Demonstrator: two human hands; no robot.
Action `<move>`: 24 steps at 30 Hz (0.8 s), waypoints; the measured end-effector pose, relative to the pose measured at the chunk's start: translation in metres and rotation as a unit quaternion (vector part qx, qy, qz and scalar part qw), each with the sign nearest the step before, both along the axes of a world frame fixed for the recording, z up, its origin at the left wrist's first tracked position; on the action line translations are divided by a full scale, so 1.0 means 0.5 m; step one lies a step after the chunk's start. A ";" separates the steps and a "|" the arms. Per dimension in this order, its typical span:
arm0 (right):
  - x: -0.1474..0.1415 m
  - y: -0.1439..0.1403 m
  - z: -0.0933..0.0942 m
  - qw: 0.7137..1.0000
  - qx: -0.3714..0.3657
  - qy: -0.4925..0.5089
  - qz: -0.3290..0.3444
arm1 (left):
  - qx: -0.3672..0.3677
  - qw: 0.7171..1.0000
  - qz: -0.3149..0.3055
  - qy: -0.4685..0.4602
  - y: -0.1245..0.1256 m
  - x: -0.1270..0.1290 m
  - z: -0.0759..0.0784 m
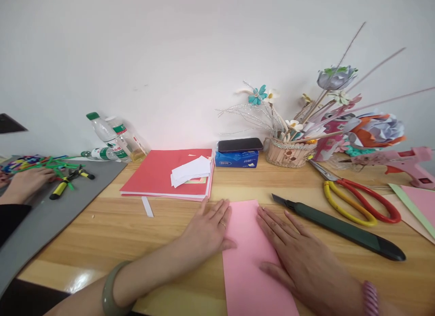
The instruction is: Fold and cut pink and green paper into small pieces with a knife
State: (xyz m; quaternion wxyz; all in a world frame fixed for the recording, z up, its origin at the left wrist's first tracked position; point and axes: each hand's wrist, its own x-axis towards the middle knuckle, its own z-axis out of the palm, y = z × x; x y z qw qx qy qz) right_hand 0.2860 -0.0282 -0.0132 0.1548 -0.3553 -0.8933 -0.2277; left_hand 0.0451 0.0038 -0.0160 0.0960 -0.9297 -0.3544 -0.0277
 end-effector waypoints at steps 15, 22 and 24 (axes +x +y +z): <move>-0.001 -0.080 0.001 1.000 0.014 0.021 -0.003 | -0.024 1.000 0.011 0.013 0.002 0.026 0.040; -0.017 -0.087 -0.022 0.990 -0.017 0.139 -0.031 | -0.249 0.959 -0.113 -0.079 -0.018 0.121 0.079; -0.016 -0.086 -0.015 0.990 -0.009 0.136 -0.029 | -0.282 0.950 -0.104 -0.086 -0.016 0.130 0.074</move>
